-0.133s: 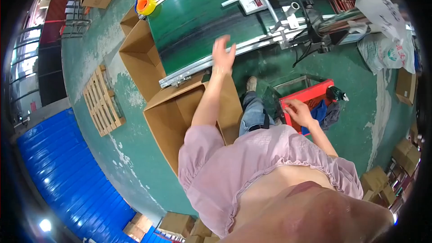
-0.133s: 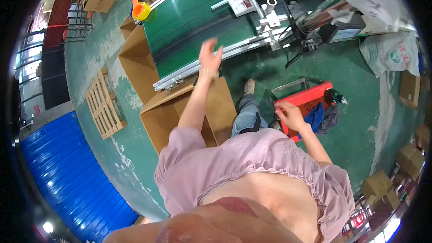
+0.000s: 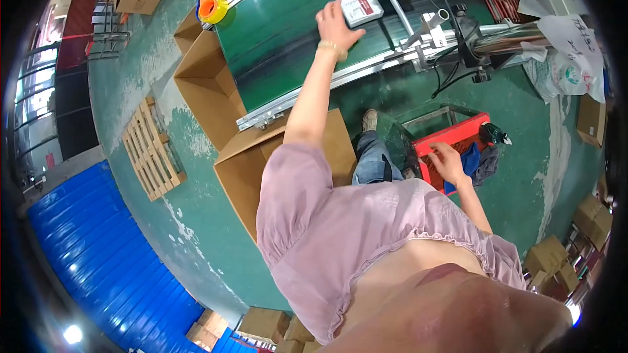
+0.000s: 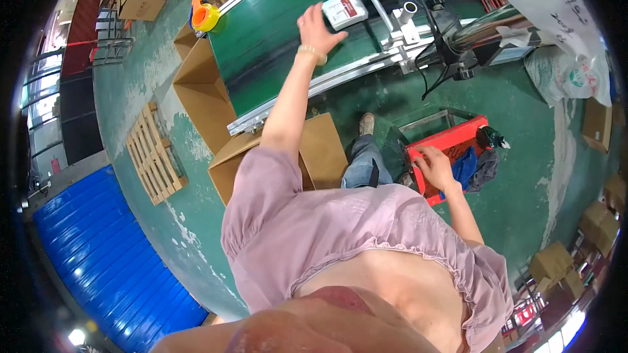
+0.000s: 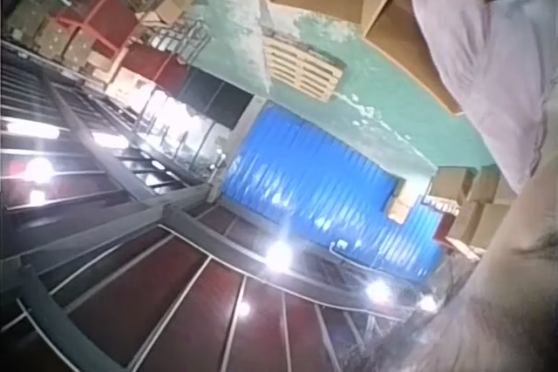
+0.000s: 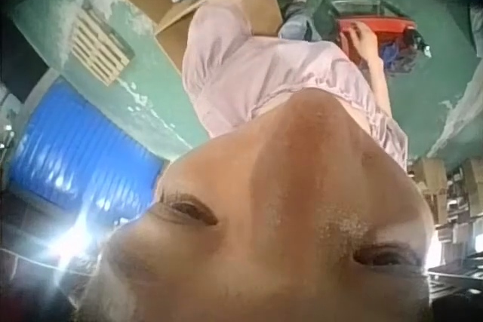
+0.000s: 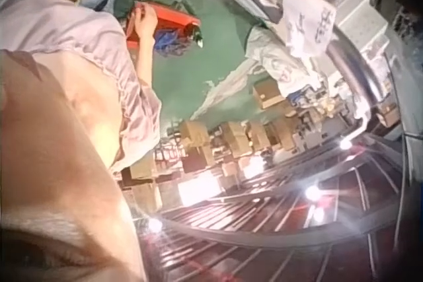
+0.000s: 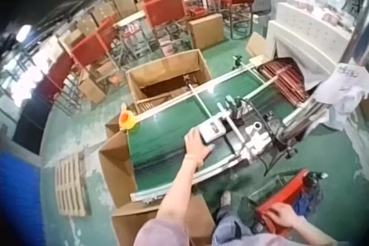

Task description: Sorting and packing cylindrical containers from an assembly line into cardboard boxes.

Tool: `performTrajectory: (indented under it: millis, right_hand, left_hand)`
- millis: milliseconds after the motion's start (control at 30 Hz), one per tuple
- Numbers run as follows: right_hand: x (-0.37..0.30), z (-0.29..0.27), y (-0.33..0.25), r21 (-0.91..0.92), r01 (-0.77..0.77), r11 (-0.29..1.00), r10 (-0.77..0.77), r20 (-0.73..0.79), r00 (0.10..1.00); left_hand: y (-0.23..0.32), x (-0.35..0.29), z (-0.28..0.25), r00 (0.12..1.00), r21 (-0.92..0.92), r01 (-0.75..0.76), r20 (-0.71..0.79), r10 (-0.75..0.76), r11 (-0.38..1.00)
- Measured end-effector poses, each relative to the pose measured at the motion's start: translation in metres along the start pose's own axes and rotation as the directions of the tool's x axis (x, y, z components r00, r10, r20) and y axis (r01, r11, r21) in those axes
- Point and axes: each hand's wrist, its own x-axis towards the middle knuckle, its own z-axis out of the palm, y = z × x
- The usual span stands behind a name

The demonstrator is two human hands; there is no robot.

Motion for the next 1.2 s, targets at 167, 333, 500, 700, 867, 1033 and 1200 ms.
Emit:
performTrajectory:
  millis: [167, 333, 500, 700, 867, 1033, 1200]
  right_hand:
    - [-0.022, 0.004, -0.007, 0.066, -0.16, 0.985, 0.165, -0.069, 0.984]
    - [-0.022, 0.01, -0.013, 0.112, -0.18, 0.977, 0.182, -0.003, 0.983]
    - [-0.018, 0.013, -0.012, 0.127, -0.176, 0.976, 0.172, 0.039, 0.984]
    - [-0.011, 0.013, -0.003, 0.068, -0.035, 0.997, 0.037, -0.034, 0.999]
    - [-0.011, 0.01, 0.003, 0.055, -0.035, 0.998, 0.035, -0.008, 0.999]
    - [-0.027, 0.007, 0.014, 0.044, -0.101, 0.994, 0.104, -0.065, 0.992]
    - [-0.046, 0.021, 0.028, 0.063, -0.181, 0.981, 0.186, -0.086, 0.979]
  left_hand:
    - [-0.011, 0.0, 0.021, 0.959, 0.264, -0.084, 0.282, 0.007, 0.961]
    - [-0.025, -0.024, -0.012, 0.946, 0.333, 0.05, 0.287, -0.152, 0.942]
    - [-0.042, -0.093, -0.051, 0.875, -0.592, 0.483, 0.353, -0.331, 0.646]
    - [-0.032, -0.175, -0.068, 0.914, -0.44, 0.395, 0.278, -0.296, 0.807]
    - [-0.024, -0.183, -0.07, 0.895, -0.351, 0.424, 0.306, -0.325, 0.835]
    - [-0.019, -0.18, -0.098, 0.967, -0.378, 0.254, 0.12, -0.225, 0.89]
    - [-0.025, -0.122, -0.105, 0.982, -0.283, 0.187, 0.033, -0.185, 0.941]
